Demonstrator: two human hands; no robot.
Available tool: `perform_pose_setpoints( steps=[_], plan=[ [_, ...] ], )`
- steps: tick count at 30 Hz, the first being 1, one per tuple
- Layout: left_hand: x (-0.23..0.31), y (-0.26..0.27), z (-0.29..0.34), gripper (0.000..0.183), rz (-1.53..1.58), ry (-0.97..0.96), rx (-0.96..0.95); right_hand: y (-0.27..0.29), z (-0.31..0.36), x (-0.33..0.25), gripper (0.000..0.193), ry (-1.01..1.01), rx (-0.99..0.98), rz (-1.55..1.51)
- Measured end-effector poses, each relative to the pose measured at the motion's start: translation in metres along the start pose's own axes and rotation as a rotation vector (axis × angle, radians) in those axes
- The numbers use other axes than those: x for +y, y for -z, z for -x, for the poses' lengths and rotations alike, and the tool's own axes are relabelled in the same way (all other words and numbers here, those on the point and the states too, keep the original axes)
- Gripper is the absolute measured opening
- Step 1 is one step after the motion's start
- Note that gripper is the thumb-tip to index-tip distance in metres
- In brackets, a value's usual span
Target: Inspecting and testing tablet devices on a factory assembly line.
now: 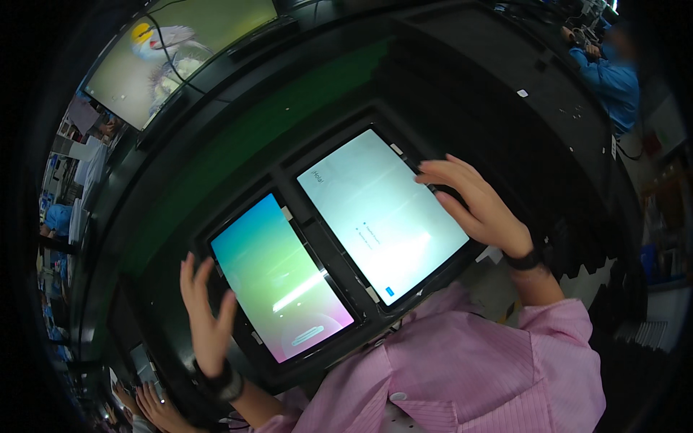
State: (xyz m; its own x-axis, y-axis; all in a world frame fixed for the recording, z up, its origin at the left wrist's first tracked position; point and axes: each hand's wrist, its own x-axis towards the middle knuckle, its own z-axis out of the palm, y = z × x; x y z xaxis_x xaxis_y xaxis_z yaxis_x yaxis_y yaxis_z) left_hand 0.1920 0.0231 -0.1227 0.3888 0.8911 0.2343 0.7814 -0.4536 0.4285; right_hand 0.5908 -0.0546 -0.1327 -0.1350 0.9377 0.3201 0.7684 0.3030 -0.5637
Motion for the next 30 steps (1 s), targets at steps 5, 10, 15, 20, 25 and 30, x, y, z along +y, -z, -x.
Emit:
perform_pose_setpoints(
  steps=[5, 10, 15, 20, 25, 30],
  plan=[
    [-0.074, -0.038, -0.061, 0.035, 0.112, 0.091, 0.287, -0.012, -0.061, 0.027, 0.029, 0.152, -0.027, 0.136],
    [-0.112, -0.053, -0.045, 0.036, 0.550, 0.194, 0.433, -0.034, -0.094, 0.052, 0.032, 0.041, -0.154, 0.337],
    [-0.133, -0.032, -0.028, 0.038, 0.775, 0.400, 0.554, -0.014, -0.077, 0.037, 0.063, 0.074, -0.228, 0.189],
    [-0.138, -0.028, -0.030, 0.037, 0.851, 0.449, 0.606, 0.019, -0.029, 0.018, 0.126, -0.099, -0.623, 0.264],
    [-0.145, -0.026, -0.025, 0.037, 0.850, 0.501, 0.673, 0.004, -0.018, -0.004, 0.122, 0.086, -0.394, 0.186],
    [-0.152, -0.025, -0.022, 0.035, 0.821, 0.499, 0.651, -0.024, -0.031, -0.042, 0.114, 0.197, -0.505, 0.300]
  ],
)
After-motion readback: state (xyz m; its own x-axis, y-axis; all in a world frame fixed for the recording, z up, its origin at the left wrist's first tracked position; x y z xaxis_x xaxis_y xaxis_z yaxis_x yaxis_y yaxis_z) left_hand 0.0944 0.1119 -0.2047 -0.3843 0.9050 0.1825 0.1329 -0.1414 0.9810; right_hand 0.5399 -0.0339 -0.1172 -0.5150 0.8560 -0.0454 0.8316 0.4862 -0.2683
